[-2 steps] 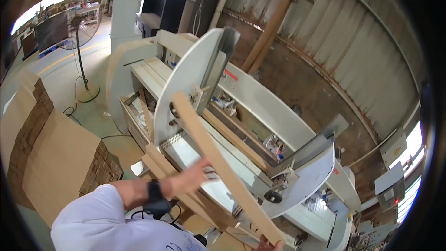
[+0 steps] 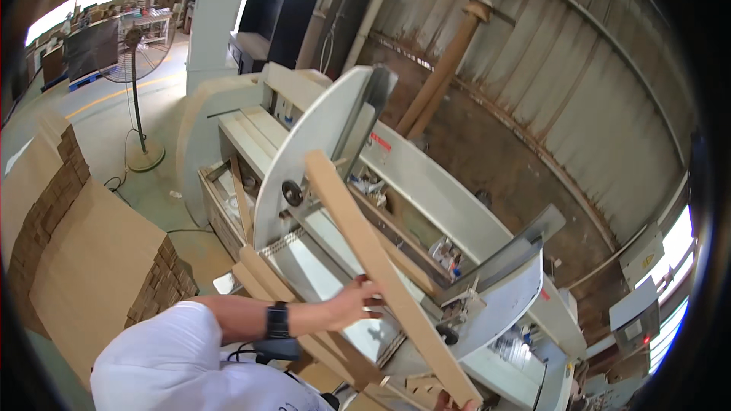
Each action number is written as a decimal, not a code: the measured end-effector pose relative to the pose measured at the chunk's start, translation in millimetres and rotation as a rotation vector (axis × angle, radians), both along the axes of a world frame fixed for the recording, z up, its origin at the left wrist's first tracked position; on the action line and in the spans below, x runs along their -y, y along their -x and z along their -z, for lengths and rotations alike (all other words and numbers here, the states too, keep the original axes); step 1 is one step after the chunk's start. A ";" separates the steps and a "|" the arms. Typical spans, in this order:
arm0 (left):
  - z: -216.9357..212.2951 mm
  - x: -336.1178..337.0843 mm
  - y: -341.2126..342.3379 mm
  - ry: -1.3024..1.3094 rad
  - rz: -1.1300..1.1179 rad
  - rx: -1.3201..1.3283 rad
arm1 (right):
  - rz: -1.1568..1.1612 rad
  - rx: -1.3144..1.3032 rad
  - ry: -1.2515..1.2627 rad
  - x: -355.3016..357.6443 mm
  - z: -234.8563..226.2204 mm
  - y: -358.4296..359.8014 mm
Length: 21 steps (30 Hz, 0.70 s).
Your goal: Operating an industrial boring machine to drill or process wooden boards in a furniture manufacturing plant.
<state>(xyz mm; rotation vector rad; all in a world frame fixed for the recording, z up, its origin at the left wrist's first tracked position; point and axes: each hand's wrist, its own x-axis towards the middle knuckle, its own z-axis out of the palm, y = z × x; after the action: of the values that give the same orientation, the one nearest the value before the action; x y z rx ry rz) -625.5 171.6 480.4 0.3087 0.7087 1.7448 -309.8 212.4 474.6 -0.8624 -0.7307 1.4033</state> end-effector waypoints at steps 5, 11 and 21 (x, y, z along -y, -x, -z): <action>-92.6 -54.0 5.8 -0.187 0.001 -0.114 | 0.031 0.000 -0.272 -26.3 -91.6 5.6; -198.8 -133.2 56.9 -0.175 -0.159 -0.036 | -0.011 0.012 -0.507 -25.7 -143.4 -1.2; -212.9 -226.1 117.7 -0.272 -0.103 0.069 | 0.356 0.205 -0.031 59.1 -13.9 -96.1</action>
<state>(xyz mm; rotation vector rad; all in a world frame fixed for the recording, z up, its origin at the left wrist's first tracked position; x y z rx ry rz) -743.2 397.8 693.3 0.4015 0.4432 1.9435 -213.7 153.2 488.5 -1.0644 -0.7101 0.9950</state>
